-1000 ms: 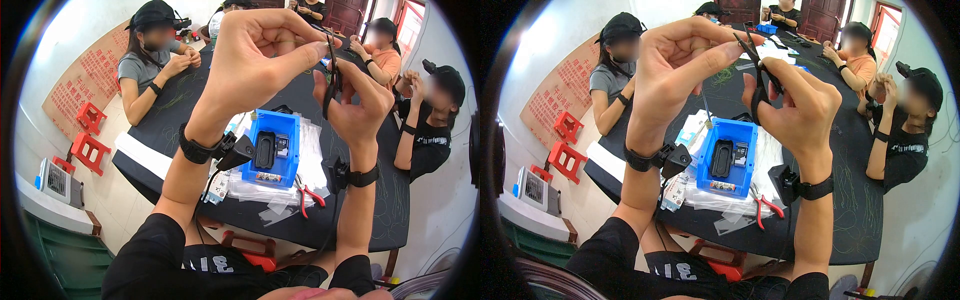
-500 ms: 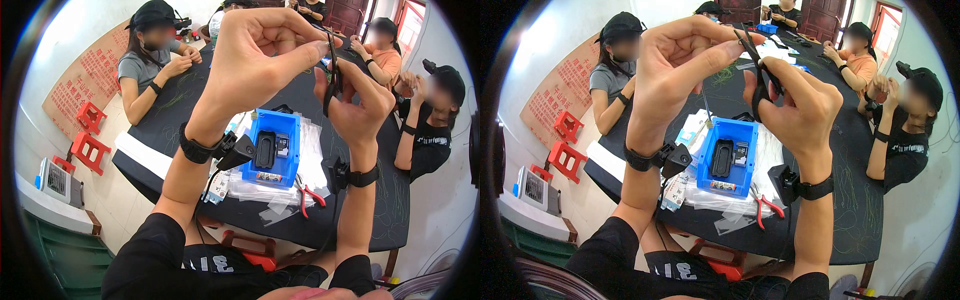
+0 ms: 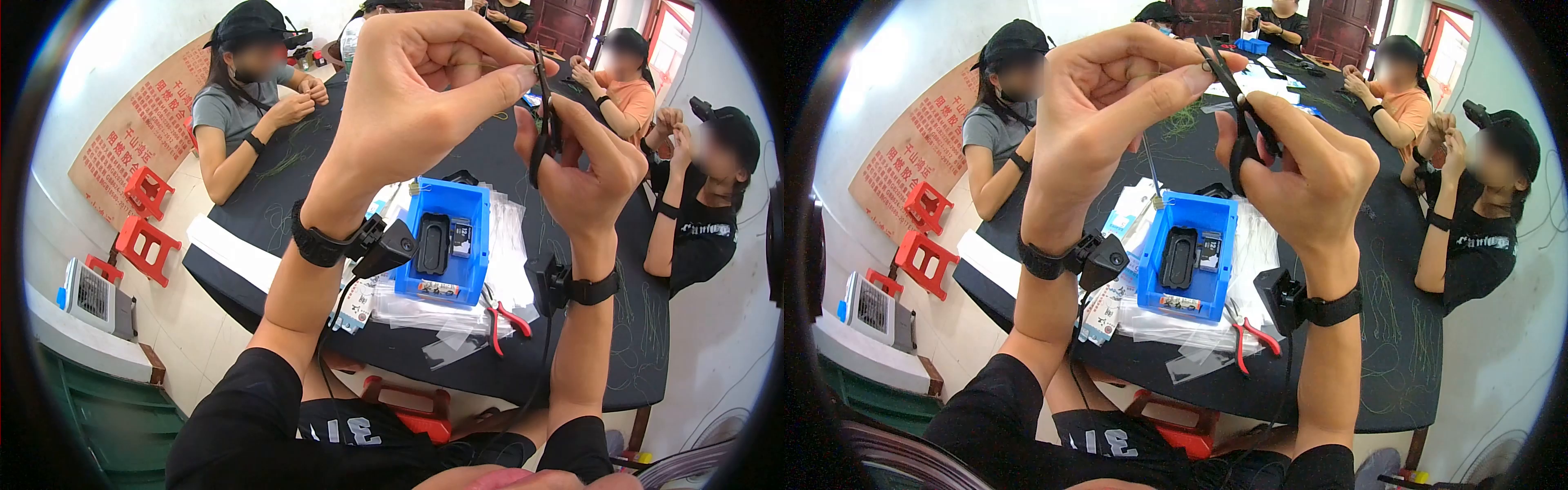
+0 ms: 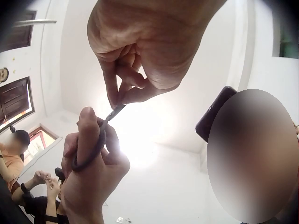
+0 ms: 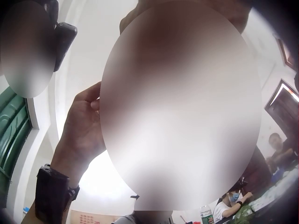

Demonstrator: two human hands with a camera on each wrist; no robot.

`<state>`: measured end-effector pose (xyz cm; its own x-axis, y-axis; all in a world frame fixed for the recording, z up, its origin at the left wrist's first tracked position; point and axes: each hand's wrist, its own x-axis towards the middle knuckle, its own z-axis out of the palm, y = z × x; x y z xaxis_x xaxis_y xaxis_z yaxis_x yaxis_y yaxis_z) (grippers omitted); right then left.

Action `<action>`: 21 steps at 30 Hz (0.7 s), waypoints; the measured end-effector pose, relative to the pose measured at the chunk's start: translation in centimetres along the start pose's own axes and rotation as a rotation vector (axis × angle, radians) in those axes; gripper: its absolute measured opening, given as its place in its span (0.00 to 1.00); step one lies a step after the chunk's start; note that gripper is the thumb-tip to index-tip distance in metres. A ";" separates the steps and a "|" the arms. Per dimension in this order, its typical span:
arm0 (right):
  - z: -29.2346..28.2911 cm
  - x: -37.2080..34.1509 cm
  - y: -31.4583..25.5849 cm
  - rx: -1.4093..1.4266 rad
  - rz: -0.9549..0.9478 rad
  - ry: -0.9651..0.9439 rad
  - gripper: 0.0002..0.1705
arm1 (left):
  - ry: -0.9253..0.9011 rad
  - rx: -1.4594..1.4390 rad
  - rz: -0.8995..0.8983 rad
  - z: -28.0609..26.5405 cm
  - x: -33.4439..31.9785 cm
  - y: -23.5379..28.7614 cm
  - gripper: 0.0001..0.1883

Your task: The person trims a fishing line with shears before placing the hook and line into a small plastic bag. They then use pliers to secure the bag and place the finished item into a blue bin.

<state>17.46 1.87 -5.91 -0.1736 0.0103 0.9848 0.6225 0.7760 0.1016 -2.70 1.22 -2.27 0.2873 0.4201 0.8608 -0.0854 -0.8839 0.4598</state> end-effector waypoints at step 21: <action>0.1 -0.2 -0.2 0.000 0.015 -0.043 0.17 | 0.012 0.009 0.017 -0.1 -0.1 0.2 0.07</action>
<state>17.26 1.82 -6.11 -0.1971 0.0491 0.9791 0.6254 0.7755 0.0870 -2.81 1.06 -2.24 0.2745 0.4073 0.8711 -0.0815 -0.8928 0.4431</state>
